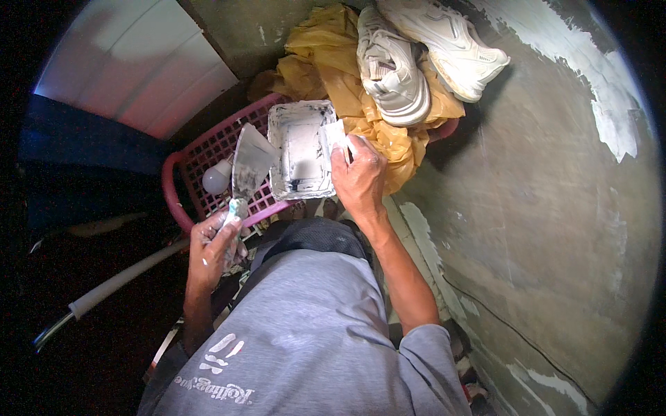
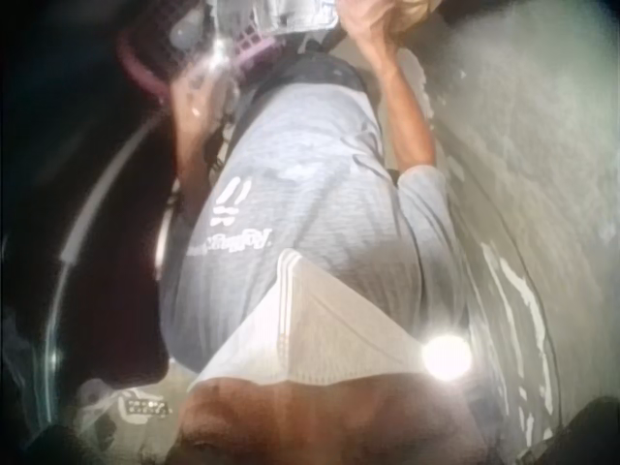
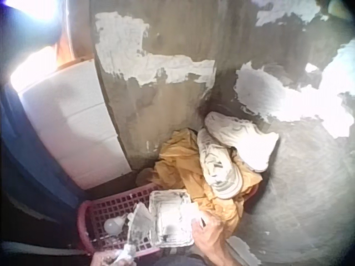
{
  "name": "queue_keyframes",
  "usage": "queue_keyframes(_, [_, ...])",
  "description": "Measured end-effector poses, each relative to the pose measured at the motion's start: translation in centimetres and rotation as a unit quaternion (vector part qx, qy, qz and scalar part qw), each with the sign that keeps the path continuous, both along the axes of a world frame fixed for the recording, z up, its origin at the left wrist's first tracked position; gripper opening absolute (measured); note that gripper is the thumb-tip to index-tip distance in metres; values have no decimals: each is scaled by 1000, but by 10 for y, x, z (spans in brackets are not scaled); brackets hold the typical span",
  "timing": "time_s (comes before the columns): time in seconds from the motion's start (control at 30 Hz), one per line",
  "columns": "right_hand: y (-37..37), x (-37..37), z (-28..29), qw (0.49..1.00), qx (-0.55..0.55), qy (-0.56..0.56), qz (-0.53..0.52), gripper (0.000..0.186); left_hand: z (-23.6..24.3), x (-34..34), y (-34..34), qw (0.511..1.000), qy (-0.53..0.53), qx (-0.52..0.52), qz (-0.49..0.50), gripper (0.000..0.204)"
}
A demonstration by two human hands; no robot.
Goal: The person applies white plaster to a concrete wall using a putty knife and a plastic container.
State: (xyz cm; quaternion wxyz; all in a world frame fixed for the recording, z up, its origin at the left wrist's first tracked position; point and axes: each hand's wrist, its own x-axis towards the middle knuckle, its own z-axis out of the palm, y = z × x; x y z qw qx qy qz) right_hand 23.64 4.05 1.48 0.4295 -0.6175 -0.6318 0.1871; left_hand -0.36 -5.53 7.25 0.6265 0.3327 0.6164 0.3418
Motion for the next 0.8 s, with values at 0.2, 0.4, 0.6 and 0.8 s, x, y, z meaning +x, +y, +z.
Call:
queue_keyframes(0.2, [-1,0,5,999,-24,28,1,10,12,-5,29,998,24,20,-55,32])
queue_keyframes(0.4, [-11,12,14,992,-65,108,-27,10,27,-15,44,991,32,30,-123,35])
queue_keyframes(0.6, [-27,21,19,984,-59,156,-66,13,42,-25,52,986,80,86,-117,35])
queue_keyframes(0.8, [-49,18,7,956,-100,264,-84,17,65,-40,45,983,152,62,-80,32])
